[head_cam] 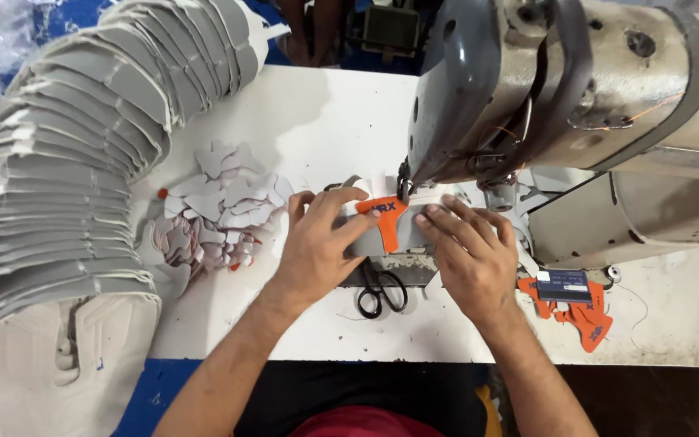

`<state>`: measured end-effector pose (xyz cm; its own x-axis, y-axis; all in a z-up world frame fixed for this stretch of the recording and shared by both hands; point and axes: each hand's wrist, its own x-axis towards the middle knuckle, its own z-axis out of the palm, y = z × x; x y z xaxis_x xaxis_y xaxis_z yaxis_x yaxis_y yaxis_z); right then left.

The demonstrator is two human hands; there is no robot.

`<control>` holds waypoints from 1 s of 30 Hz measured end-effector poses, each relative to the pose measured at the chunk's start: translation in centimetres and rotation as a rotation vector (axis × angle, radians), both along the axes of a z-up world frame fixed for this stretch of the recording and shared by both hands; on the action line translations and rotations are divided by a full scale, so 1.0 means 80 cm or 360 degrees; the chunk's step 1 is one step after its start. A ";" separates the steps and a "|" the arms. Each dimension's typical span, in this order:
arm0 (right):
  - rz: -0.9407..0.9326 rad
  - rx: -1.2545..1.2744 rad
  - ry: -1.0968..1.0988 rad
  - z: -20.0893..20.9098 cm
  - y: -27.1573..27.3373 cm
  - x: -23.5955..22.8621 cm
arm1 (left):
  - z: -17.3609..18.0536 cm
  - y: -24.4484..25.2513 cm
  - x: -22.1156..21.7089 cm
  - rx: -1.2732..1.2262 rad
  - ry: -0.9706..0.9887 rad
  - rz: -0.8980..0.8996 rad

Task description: The person uses a sewing machine to stitch orange plastic pieces onto white fabric shoe parts. They repeatedly pick up a shoe part, align it with an orange piece, feed it through the machine, and then use scissors to trim the excess thread.

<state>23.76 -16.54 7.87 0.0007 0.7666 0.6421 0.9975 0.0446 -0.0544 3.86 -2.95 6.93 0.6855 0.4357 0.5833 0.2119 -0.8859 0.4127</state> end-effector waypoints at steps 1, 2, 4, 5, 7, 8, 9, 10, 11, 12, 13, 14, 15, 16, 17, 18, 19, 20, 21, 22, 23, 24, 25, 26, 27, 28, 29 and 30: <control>0.0004 -0.0008 0.0002 -0.001 0.001 0.002 | -0.003 -0.003 0.001 -0.0008 0.0002 0.0004; 0.0014 0.0008 0.0016 -0.002 0.003 0.004 | -0.006 -0.006 0.002 -0.0006 -0.0022 0.0034; 0.0019 0.0024 0.0038 -0.005 0.006 0.011 | -0.010 -0.016 0.005 -0.0003 -0.0038 0.0059; 0.0020 -0.0007 0.0050 -0.006 0.009 0.017 | -0.011 -0.023 0.009 -0.0014 -0.0060 0.0116; 0.0023 -0.0036 0.0062 -0.006 0.016 0.030 | -0.011 -0.035 0.015 -0.0024 -0.0082 0.0175; 0.0110 0.0001 0.0098 -0.005 0.020 0.036 | -0.010 -0.041 0.017 -0.0031 -0.0083 0.0220; 0.0193 0.0037 0.0138 -0.005 0.024 0.042 | -0.010 -0.047 0.019 -0.0039 -0.0080 0.0260; 0.0192 0.0037 0.0142 -0.008 0.026 0.047 | -0.008 -0.054 0.020 -0.0038 -0.0076 0.0259; 0.0168 0.0023 0.0083 -0.011 0.028 0.052 | -0.006 -0.060 0.021 -0.0005 -0.0087 0.0278; 0.0144 0.0008 0.0024 -0.015 0.030 0.057 | -0.004 -0.066 0.022 0.0028 -0.0098 0.0297; 0.0141 0.0005 0.0029 -0.016 0.032 0.059 | -0.006 -0.071 0.025 0.0025 -0.0093 0.0295; 0.0158 -0.0013 0.0045 -0.017 0.034 0.061 | -0.008 -0.076 0.027 0.0032 -0.0103 0.0330; 0.0172 -0.0027 0.0058 -0.019 0.036 0.064 | -0.010 -0.080 0.030 0.0042 -0.0115 0.0362; 0.0167 -0.0027 0.0061 -0.016 0.040 0.069 | -0.011 -0.081 0.033 0.0042 -0.0112 0.0356; 0.0271 -0.0001 0.0075 -0.012 0.043 0.074 | -0.012 -0.083 0.036 0.0069 -0.0111 0.0405; 0.0375 0.0024 0.0089 -0.009 0.046 0.080 | -0.012 -0.085 0.039 0.0096 -0.0109 0.0453; 0.0373 0.0023 0.0090 -0.008 0.049 0.082 | -0.015 -0.084 0.042 0.0095 -0.0109 0.0451; 0.0365 0.0060 0.0071 -0.007 0.051 0.084 | -0.018 -0.083 0.044 0.0092 -0.0125 0.0456; 0.0360 0.0100 0.0053 -0.006 0.053 0.086 | -0.020 -0.082 0.046 0.0091 -0.0139 0.0464; 0.0360 0.0101 0.0055 -0.013 0.053 0.090 | -0.020 -0.080 0.048 0.0093 -0.0137 0.0465; 0.0295 0.0023 0.0130 -0.020 0.052 0.094 | -0.021 -0.077 0.050 0.0071 -0.0135 0.0465; 0.0231 -0.0057 0.0205 -0.027 0.052 0.097 | -0.021 -0.075 0.052 0.0049 -0.0134 0.0465; 0.0230 -0.0055 0.0207 -0.020 0.051 0.091 | -0.023 -0.067 0.051 0.0052 -0.0132 0.0463; 0.0217 0.0048 0.0042 -0.014 0.049 0.085 | -0.024 -0.060 0.050 0.0062 -0.0106 0.0441; 0.0203 0.0149 -0.0127 -0.006 0.049 0.081 | -0.026 -0.051 0.050 0.0072 -0.0084 0.0418; 0.0202 0.0153 -0.0129 -0.011 0.042 0.079 | -0.027 -0.039 0.049 0.0075 -0.0086 0.0417; 0.0141 0.0176 -0.0138 -0.017 0.037 0.077 | -0.028 -0.026 0.047 0.0187 -0.0076 0.0351; 0.0079 0.0199 -0.0146 -0.022 0.031 0.075 | -0.028 -0.014 0.045 0.0300 -0.0065 0.0286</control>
<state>29.79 -14.02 6.11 -0.0981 0.6782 0.7283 0.9945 0.0947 0.0457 7.43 -4.04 4.65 0.5810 0.4294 0.6914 0.3591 -0.8976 0.2556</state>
